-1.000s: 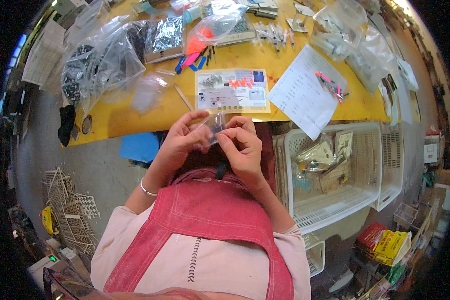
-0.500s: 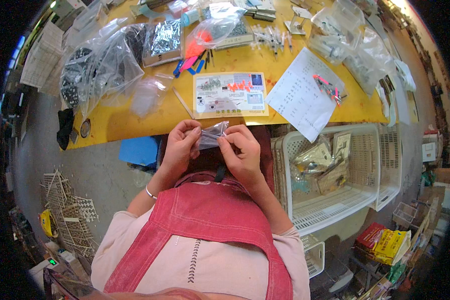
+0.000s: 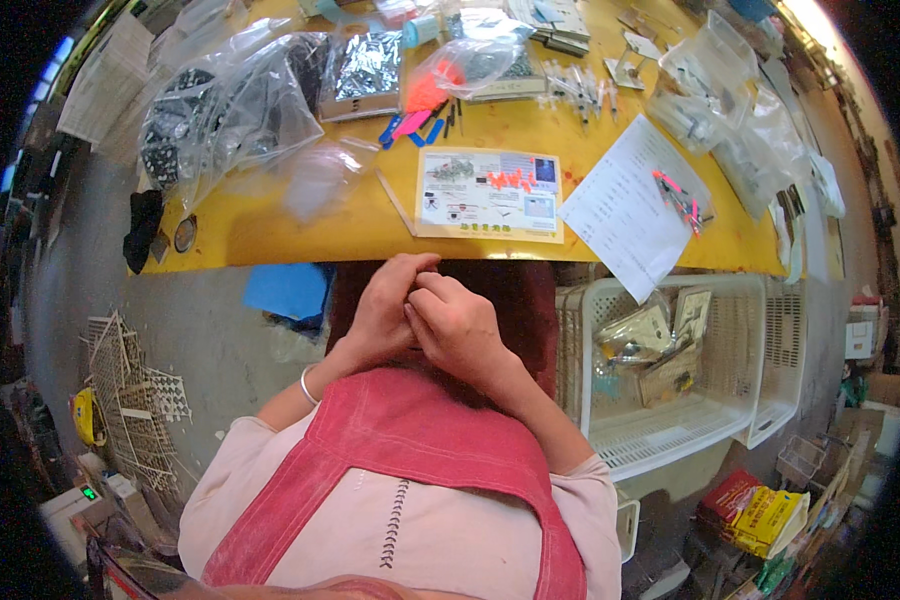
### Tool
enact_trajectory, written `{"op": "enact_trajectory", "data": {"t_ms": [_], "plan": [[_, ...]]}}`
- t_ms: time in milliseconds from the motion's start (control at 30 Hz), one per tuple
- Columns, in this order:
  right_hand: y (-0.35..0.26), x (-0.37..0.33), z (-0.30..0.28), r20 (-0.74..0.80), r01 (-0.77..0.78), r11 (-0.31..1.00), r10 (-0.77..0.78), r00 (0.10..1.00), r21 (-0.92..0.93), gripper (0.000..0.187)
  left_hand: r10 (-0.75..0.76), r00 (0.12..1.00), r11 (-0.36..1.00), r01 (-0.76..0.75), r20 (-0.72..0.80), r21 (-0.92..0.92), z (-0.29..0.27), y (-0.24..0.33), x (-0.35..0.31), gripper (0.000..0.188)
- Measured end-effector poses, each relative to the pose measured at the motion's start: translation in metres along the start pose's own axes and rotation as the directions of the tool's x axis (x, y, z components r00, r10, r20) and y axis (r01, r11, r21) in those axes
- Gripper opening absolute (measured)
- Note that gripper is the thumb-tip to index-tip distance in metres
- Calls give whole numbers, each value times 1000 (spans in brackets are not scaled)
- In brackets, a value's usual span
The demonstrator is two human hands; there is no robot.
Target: The person assembles small components at a yellow workbench, using a wooden stick to place tiny orange pieces onto a printed guide. They repeatedly pick up parts from plastic bags and place them into a white basket, handling items one at a time.
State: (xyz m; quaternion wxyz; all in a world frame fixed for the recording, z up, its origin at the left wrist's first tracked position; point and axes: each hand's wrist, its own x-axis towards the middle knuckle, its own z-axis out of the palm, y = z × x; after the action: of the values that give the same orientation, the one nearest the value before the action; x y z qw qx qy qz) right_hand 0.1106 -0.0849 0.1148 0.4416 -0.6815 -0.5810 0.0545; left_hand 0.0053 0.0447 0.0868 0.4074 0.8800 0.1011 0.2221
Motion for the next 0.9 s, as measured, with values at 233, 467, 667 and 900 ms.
{"op": "enact_trajectory", "data": {"t_ms": [233,467,667,900], "plan": [[-4,17,3,84,131,991,-131,988,8,13,-273,962,914,255,-14,-315,-6,-3,-11,44],[-6,46,12,-12,99,995,-99,995,-12,12,-350,937,858,315,-12,-406,-20,-14,-16,35],[24,102,36,59,-106,911,140,988,-400,13,-321,947,864,298,13,-405,-34,-18,-22,42],[-9,103,23,206,-99,985,69,976,142,11,-411,912,763,350,10,-543,-52,-33,-24,40]]}}
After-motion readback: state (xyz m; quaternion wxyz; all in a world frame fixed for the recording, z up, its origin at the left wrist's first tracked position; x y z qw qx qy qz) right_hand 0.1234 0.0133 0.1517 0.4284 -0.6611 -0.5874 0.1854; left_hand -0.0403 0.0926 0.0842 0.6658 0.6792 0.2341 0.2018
